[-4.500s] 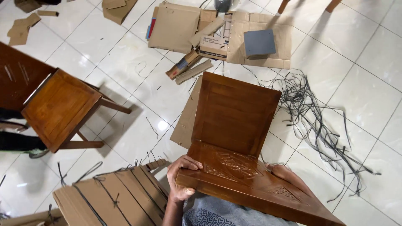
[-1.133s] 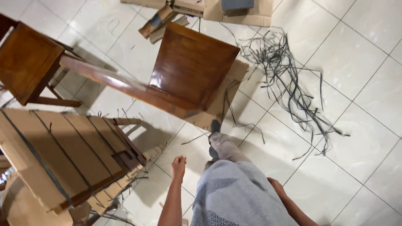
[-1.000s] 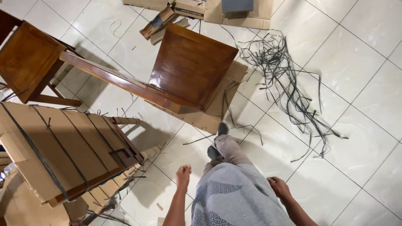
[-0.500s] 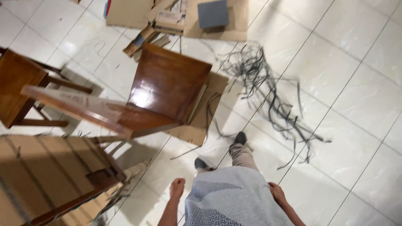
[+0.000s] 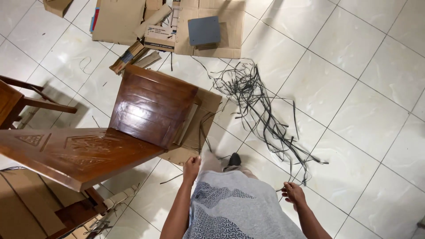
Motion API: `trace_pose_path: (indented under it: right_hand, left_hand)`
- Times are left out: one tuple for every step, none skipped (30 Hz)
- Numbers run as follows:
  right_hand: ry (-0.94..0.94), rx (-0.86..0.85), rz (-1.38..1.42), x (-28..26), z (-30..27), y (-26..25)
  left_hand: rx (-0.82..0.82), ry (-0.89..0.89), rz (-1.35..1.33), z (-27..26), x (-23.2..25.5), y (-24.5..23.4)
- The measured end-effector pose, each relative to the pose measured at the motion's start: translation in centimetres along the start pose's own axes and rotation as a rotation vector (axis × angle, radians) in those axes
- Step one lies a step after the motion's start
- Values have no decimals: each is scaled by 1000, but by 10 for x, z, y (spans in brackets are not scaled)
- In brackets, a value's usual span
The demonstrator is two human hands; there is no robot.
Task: Wrapping wooden chair legs with cardboard and securing them with plastic straps.
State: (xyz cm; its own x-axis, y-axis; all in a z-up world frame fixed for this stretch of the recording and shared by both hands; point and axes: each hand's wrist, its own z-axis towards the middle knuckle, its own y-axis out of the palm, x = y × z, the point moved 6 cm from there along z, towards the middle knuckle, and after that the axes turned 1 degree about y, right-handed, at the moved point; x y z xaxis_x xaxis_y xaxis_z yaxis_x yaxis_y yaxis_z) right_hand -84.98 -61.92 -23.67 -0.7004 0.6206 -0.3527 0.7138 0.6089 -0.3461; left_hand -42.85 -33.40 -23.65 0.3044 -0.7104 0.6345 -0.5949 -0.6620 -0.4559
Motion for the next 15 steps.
trace_pose_path:
  right_hand:
    - [2,-2,-4,-4,4,1]
    - [18,-1,1,-8,7,1]
    - [32,0,7,-15,14,2]
    - [32,-3,4,-17,22,6]
    - [43,-16,-16,-20,30,10]
    - [55,-28,-37,-23,38,14]
    - [55,-26,-39,-32,40,18]
    - [27,-30,-78,-44,42,24]
    - [-2,-33,-118,-52,45,30]
    - [-1,-29,-120,-38,77,31]
    - [-119,-49,-286,-34,109,34]
    - [-237,-69,-452,-32,138,38]
    - [-248,-63,-455,-52,139,40]
    - [-222,-56,-465,-69,141,43]
    - [-190,-54,-476,-80,138,46]
  left_hand:
    - [1,-5,0,3,-17,4]
    - [3,12,48,6,-33,7]
    - [7,30,96,13,-46,12]
    - [9,28,95,13,-62,11]
    - [4,-98,118,14,-85,13]
    - [0,-223,140,15,-109,14]
    - [-2,-224,138,15,-113,13]
    - [-21,-271,260,15,-120,13]
    - [-41,-316,382,15,-130,12]
    - [-44,-317,379,18,-126,12]
    - [-96,-349,362,22,-120,13]
    - [-149,-382,346,25,-111,14]
    - [-147,-374,335,46,-105,20]
    - [-176,-306,353,68,-96,28]
    - [-205,-245,374,83,-91,32]
